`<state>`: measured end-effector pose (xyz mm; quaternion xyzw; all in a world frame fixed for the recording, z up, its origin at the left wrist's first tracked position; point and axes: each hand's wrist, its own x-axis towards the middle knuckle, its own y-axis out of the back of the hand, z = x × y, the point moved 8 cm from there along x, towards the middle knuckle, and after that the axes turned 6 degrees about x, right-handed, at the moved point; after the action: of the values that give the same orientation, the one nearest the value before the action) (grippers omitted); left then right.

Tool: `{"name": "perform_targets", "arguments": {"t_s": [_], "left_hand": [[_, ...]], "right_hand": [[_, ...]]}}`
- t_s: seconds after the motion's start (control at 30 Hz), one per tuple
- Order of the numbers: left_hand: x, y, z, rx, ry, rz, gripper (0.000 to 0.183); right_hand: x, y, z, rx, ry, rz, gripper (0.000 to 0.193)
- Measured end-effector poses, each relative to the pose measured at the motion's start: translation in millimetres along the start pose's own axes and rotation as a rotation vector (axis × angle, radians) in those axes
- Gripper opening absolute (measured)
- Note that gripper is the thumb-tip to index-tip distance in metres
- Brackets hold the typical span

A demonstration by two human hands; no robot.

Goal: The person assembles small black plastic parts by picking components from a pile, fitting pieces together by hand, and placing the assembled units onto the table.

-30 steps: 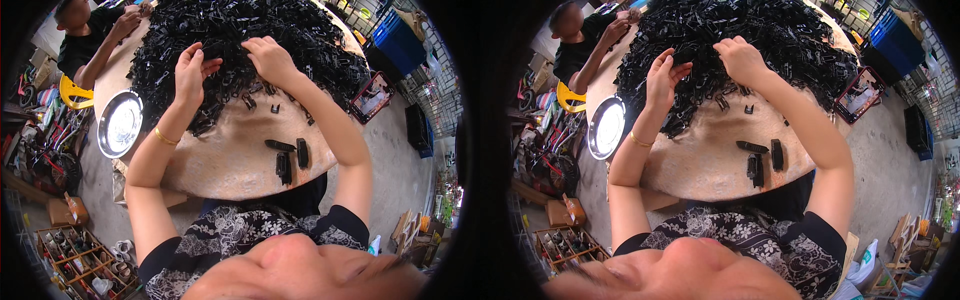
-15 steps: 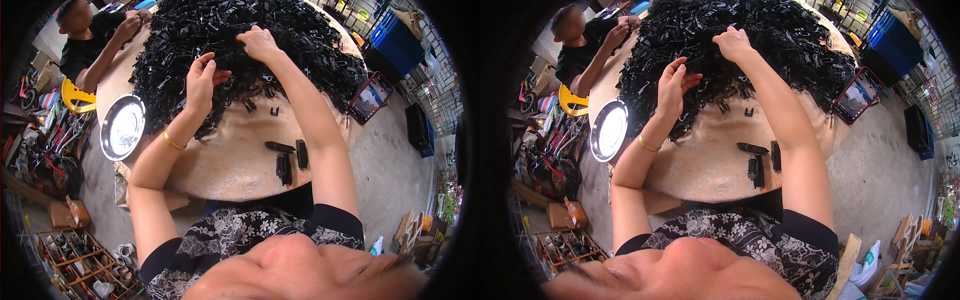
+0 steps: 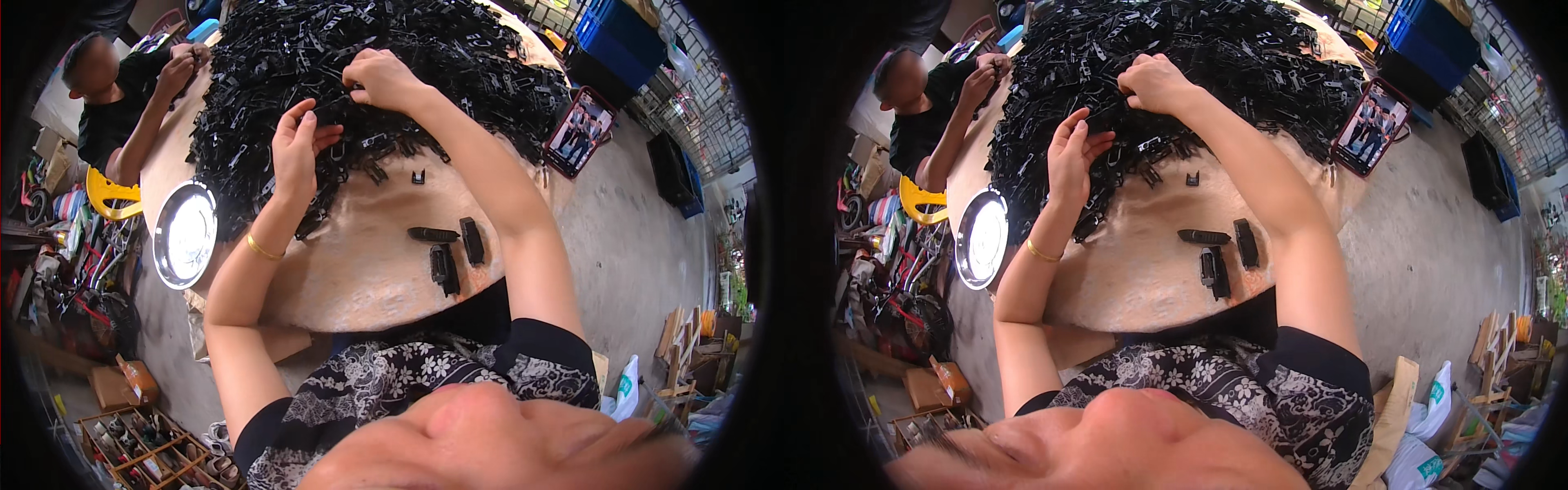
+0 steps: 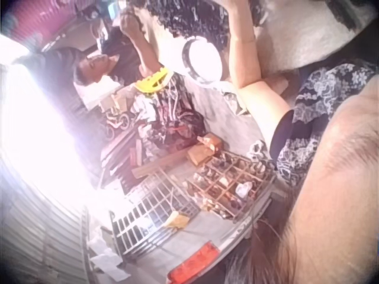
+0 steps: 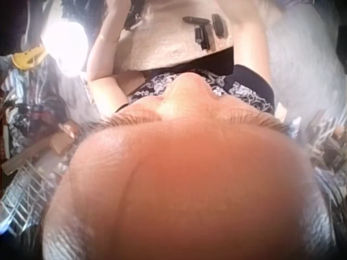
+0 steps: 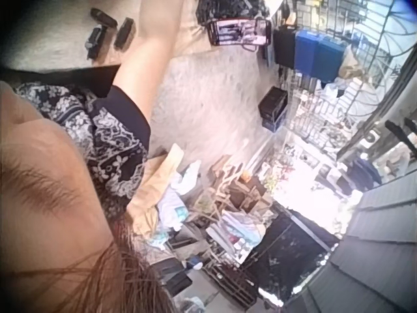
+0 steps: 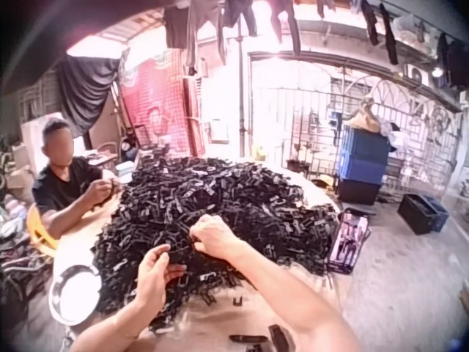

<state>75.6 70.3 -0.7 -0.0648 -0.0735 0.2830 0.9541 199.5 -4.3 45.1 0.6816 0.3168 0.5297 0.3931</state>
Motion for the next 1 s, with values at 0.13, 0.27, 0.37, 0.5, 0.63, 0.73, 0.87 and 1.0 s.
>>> {"name": "perform_targets", "arguments": {"t_s": [0.13, 0.27, 0.37, 0.5, 0.63, 0.73, 0.87, 1.0], "left_hand": [[-1, 0, 2, -0.024, 0.002, -0.015, 0.025], [-10, -12, 2, -0.012, 0.050, -0.104, 0.027], [-18, -23, 1, -0.008, 0.093, -0.193, 0.032], [-25, -31, -3, -0.045, 0.168, -0.243, 0.035], [-29, -35, -6, -0.091, 0.193, -0.253, 0.034], [-32, -37, -6, -0.086, 0.181, -0.245, 0.033], [-35, -38, -3, -0.047, 0.138, -0.248, 0.034], [-35, -38, -2, 0.017, 0.106, -0.240, 0.034]], "right_hand": [[-20, 29, 7, 0.364, -0.177, 0.188, 0.028], [-48, 37, 7, 0.628, -0.237, 0.231, 0.041], [-63, 32, 7, 0.857, -0.304, 0.166, 0.041], [-81, 21, 11, 1.406, -0.470, 0.174, 0.030], [-90, 9, 7, 1.583, -0.550, 0.145, 0.029], [-92, 11, -5, 1.484, -0.569, 0.204, 0.025], [-96, 7, -10, 1.486, -0.667, 0.236, 0.021], [-96, 9, -19, 1.402, -0.682, 0.129, 0.021]]}}
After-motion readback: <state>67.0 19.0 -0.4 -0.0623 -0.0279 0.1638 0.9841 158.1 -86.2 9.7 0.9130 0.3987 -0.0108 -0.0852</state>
